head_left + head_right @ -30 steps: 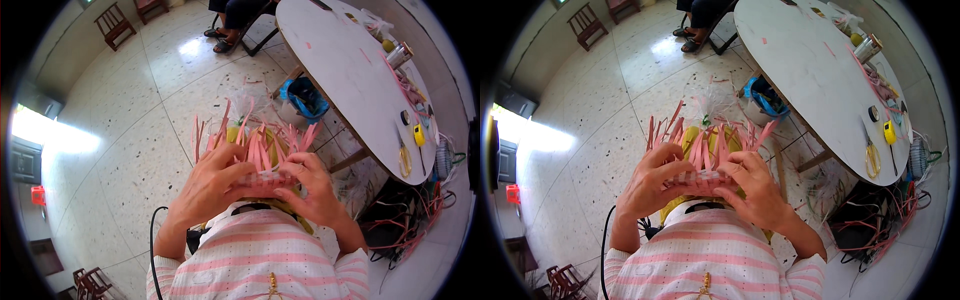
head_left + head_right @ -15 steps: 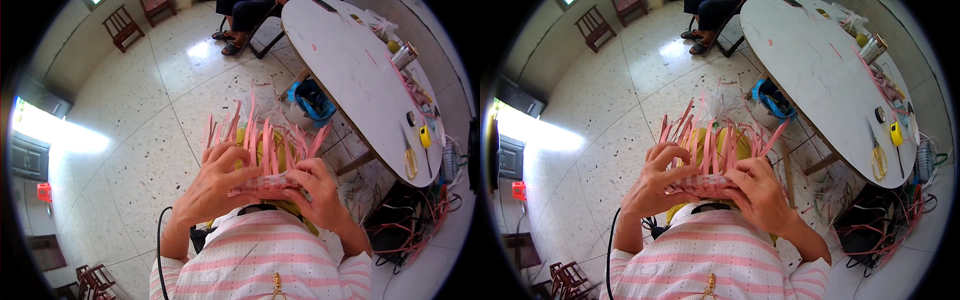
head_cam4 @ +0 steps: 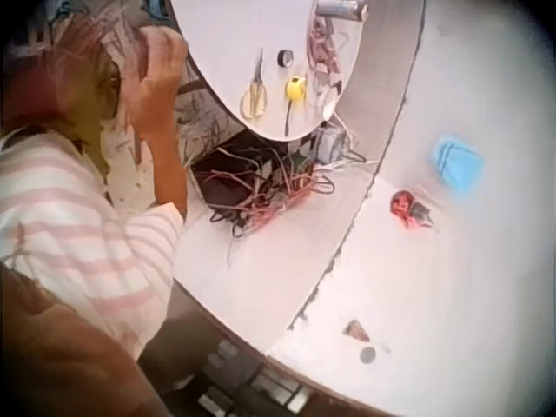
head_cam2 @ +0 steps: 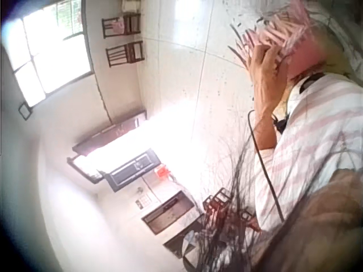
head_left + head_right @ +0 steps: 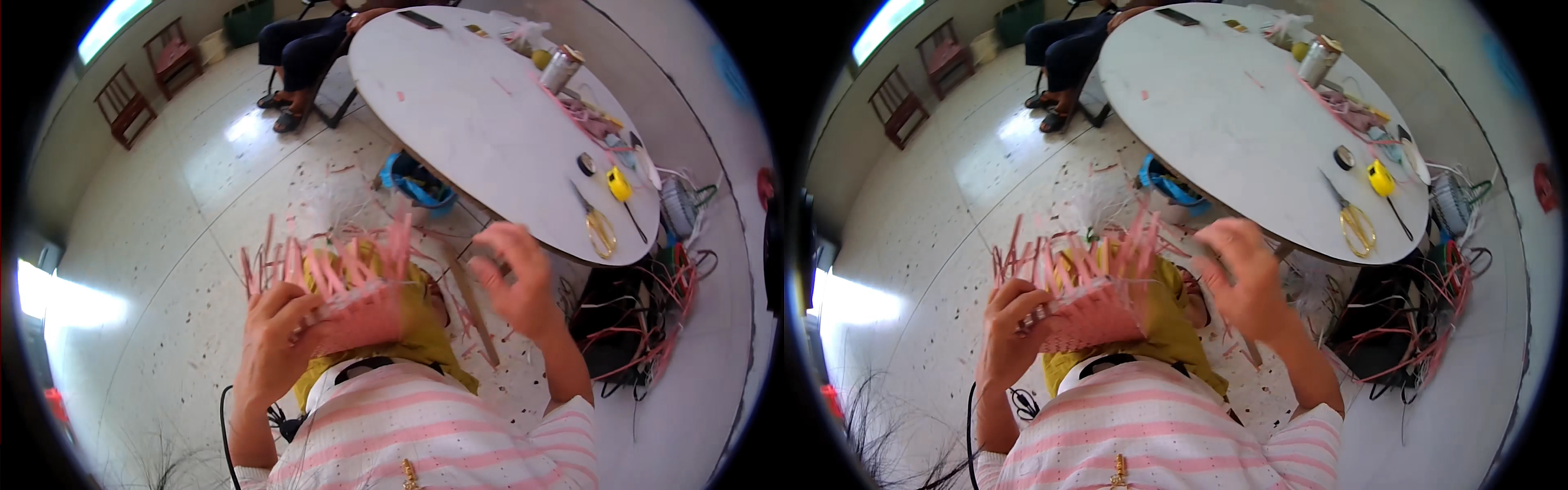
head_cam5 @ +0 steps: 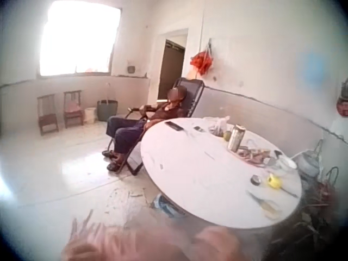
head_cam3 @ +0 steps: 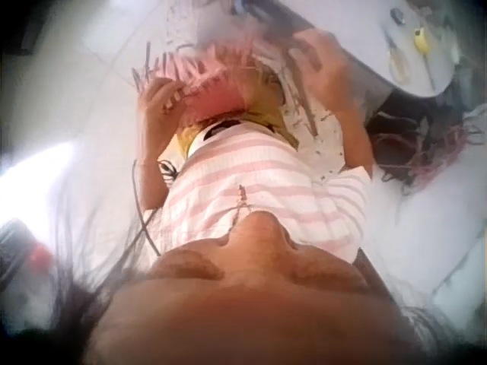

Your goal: The person weaves pink plastic strips around a yellow base, tucking the ends into the rim by hand to secure them.

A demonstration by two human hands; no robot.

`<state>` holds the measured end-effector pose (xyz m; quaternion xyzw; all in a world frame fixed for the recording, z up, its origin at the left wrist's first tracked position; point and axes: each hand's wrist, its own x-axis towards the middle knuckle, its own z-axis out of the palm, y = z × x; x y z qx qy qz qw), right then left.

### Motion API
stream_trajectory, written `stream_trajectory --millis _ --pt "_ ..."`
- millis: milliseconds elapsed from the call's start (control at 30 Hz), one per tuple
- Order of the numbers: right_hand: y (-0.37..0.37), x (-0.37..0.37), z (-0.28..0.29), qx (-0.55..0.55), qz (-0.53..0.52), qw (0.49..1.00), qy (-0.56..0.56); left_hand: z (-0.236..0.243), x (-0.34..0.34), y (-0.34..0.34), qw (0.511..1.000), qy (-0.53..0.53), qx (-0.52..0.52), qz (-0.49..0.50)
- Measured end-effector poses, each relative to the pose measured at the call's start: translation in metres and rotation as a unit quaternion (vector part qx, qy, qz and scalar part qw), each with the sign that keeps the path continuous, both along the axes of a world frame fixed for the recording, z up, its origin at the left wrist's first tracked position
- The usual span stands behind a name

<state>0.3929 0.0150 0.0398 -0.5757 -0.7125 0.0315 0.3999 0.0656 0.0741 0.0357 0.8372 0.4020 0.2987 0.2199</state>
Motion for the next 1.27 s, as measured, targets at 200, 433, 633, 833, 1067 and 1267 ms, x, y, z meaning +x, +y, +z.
stream_trajectory --millis 200,433,633,833,1067,1267 --pt "0.009 0.133 0.008 -0.012 -0.229 0.966 -0.116 0.004 -0.003 0.003 0.993 -0.049 -0.050 0.096" --pt "-0.036 0.261 -0.019 -0.277 -0.340 0.875 -0.206 -0.010 0.014 -0.007 0.990 -0.059 -0.032 0.121" --pt "-0.043 0.250 -0.009 -0.344 -0.341 0.854 -0.190 -0.002 0.023 -0.014 0.997 -0.038 -0.026 0.061" --pt "-0.048 0.099 0.027 -0.302 -0.054 0.856 0.417 -0.003 0.029 -0.018 0.997 -0.022 -0.050 0.051" --pt "-0.062 -0.023 0.019 -0.489 0.079 0.827 0.266 -0.002 0.031 -0.017 0.998 -0.028 -0.035 0.042" --pt "-0.046 -0.039 0.033 -0.420 0.092 0.903 -0.024 -0.002 0.032 -0.016 0.998 -0.023 -0.042 0.046"
